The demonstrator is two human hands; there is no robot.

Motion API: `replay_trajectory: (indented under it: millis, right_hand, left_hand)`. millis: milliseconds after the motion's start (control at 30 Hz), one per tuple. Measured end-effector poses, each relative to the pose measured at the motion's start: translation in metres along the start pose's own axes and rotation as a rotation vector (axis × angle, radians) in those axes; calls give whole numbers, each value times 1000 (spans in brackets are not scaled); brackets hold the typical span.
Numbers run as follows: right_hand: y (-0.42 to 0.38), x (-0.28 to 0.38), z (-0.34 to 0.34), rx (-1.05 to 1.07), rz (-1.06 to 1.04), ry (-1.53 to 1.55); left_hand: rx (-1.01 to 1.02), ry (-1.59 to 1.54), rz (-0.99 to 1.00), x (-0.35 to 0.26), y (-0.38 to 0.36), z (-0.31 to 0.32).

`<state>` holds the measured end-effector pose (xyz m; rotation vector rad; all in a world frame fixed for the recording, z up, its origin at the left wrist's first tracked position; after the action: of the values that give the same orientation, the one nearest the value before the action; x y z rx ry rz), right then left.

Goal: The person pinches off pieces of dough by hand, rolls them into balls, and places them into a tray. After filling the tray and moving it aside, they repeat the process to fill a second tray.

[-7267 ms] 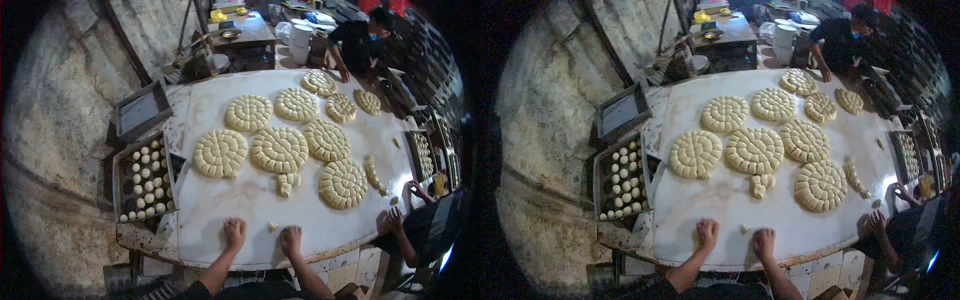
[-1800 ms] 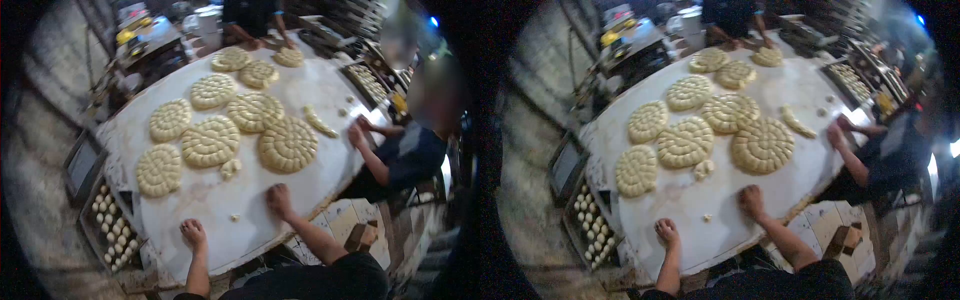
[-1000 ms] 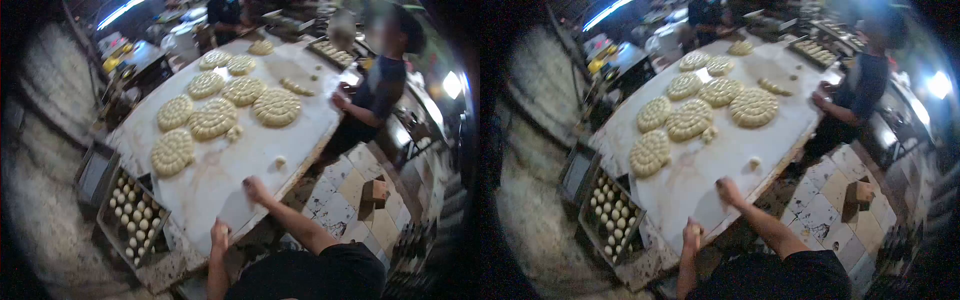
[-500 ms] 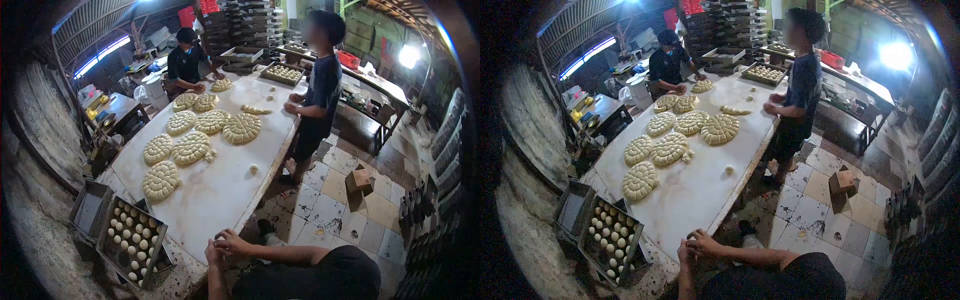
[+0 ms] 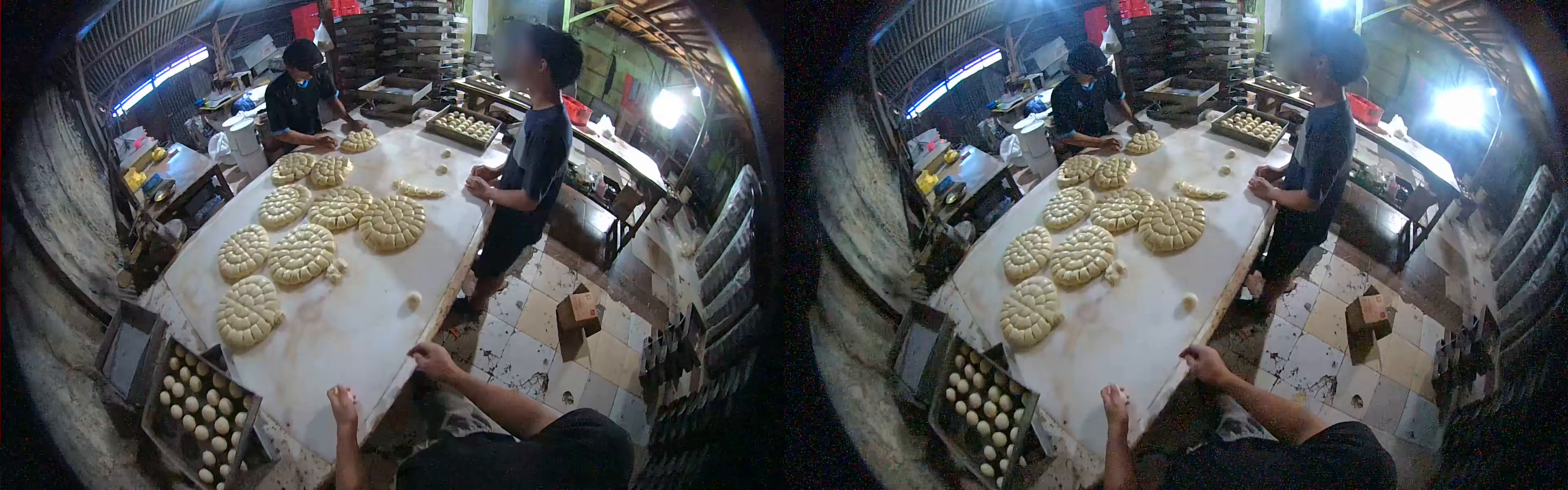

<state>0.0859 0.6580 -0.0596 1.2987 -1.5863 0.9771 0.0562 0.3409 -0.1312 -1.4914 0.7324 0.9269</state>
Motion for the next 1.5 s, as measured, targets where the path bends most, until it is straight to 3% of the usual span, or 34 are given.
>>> replay_trajectory:
  millis: [33, 133, 167, 233, 267, 300, 367, 433, 500, 533, 600, 633, 667, 700, 733, 767, 833, 867, 900, 933, 1000, 1033, 1100, 1167, 1233, 1267, 1333, 1367, 1433, 1500]
  right_hand:
    - [22, -5, -11, -2, -2, -7]
    - [94, 26, -48, -69, -531, -495]
    - [118, 23, -56, -67, -534, -497]
    - [150, 52, -48, 27, -851, -732]
    - [180, 36, -44, 69, -819, -791]
    - [200, 28, -32, 112, -828, -771]
    - [235, 13, -15, 57, -698, -636]
    - [220, -6, 26, 212, -730, -575]
    - [170, -24, 39, 503, -864, -584]
    - [149, -16, 16, 553, -1044, -521]
    - [155, -43, -13, 750, -1068, -470]
    - [181, -37, -30, 711, -1083, -433]
    - [216, -35, -32, 655, -1017, -614]
    - [246, -36, -33, 596, -938, -789]
    - [277, -19, -32, 343, -884, -717]
    - [294, -3, -24, 97, -818, -642]
    - [295, 11, 13, 64, -687, -409]
    - [276, 5, 30, 55, -731, -254]
    - [253, -10, 53, 307, -715, -302]
    - [221, -6, 54, 478, -901, -284]
    - [195, 1, 15, 538, -1029, -175]
    - [209, -22, -2, 535, -1027, -170]
    - [238, -126, 7, 832, -765, -649]
    - [284, -28, -22, 311, -583, -720]
    - [294, 20, -7, -71, -670, -467]
    - [277, 23, 9, -54, -665, -465]
    - [232, 30, 51, 256, -737, -304]
    - [215, 28, 47, 249, -743, -295]
    - [177, 10, 23, 393, -907, -229]
    - [203, -65, 14, 670, -477, -297]
  left_hand:
    - [-22, 281, 170, -9, -5, 7]
    - [79, 980, 549, -18, -29, 43]
    - [76, 976, 550, -35, -14, 48]
    - [17, 1218, 664, -64, 18, 64]
    - [-318, 1077, 845, -92, 41, 68]
    - [-342, 1087, 803, -102, 67, 89]
    - [-430, 867, 404, -102, 106, 98]
    - [-382, 930, 406, -77, 86, 135]
    - [-372, 922, 609, -80, 25, 153]
    - [-403, 925, 598, -70, 19, 138]
    - [-175, 915, 645, -45, 17, 108]
    - [-62, 691, 133, -10, 59, 67]
    - [-347, 922, 319, -3, 81, 44]
    - [-575, 980, 448, -92, 79, 58]
    - [-752, 980, 404, -118, 98, 62]
    - [-758, 879, 358, -136, 115, 80]
    - [-749, 825, 286, -125, 128, 118]
    - [-677, 732, 323, -117, 115, 137]
    - [-559, 866, 351, -114, 96, 160]
    - [-480, 845, 496, -99, 73, 167]
    - [-373, 813, 461, -69, 51, 136]
    - [-260, 774, 411, -62, 49, 119]
    - [-422, 966, 445, -76, 77, 70]
    - [-761, 942, 356, -122, 110, 66]
    - [-859, 754, 240, -135, 131, 88]
    - [-759, 777, 258, -127, 120, 112]
    - [-527, 818, 345, -108, 91, 148]
    - [-391, 849, 423, -89, 71, 150]
    - [-328, 865, 499, -49, 39, 121]
    - [-266, 878, 577, -40, 20, 96]
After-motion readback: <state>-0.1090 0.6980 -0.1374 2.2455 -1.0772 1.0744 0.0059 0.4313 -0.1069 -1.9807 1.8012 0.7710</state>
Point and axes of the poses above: each hand's wrist, its own y-axis towards the middle knuckle, its own z-axis out of the palm, x = y × z, the point moved 9 cm from there along y, towards the middle knuckle, and after that the axes turned 15 degrees about -z, right-handed, at the moved point
